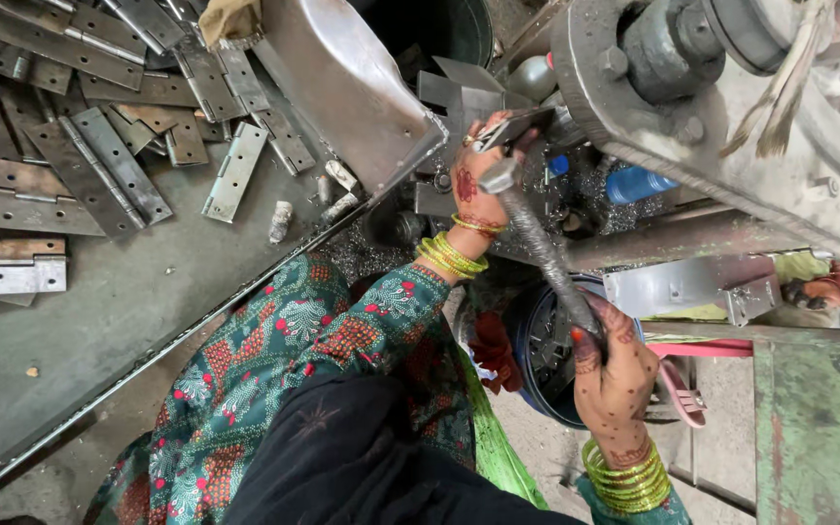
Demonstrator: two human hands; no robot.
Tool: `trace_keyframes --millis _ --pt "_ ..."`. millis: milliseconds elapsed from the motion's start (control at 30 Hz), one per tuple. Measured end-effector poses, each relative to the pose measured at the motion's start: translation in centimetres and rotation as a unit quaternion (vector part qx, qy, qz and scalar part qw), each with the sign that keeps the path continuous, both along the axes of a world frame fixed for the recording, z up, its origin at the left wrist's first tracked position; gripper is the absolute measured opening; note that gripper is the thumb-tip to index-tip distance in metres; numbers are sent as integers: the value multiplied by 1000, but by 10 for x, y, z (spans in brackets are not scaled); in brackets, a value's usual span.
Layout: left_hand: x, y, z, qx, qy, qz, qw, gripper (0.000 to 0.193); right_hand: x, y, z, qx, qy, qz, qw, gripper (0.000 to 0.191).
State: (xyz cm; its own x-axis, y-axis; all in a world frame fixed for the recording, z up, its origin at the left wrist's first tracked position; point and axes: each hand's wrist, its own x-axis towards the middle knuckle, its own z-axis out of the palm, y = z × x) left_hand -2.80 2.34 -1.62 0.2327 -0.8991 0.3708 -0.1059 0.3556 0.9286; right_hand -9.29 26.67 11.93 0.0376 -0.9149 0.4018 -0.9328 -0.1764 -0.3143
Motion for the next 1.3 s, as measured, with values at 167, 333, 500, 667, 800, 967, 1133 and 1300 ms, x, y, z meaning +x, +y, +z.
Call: trace_keyframes --millis 167,333,500,667,800,967,1133,1300 --pt "13 1 18 -136 -11 14 991 32 10 -18 8 15 40 38 998 28" --pt "21 9 19 -82 -28 -28 996 32 46 -30 54 15 101 164 981 29" --pt "8 1 6 -48 32 -40 998 26 62 -76 71 55 171 107 978 24" --pt "5 -12 -8 186 -44 -108 975 20 26 -65 15 63 64 -19 996 20" --pt "14 -6 1 -92 -14 -50 994 23 5 -15 18 5 136 60 989 27" --pt "28 1 25 -78 -71 -35 994 31 21 -14 31 -13 167 99 981 24" --pt "27 2 25 -79 -79 -38 993 32 37 -20 49 -68 155 228 959 29" --pt "7 -6 5 -81 -53 -37 995 32 41 -33 61 -75 229 234 942 24"
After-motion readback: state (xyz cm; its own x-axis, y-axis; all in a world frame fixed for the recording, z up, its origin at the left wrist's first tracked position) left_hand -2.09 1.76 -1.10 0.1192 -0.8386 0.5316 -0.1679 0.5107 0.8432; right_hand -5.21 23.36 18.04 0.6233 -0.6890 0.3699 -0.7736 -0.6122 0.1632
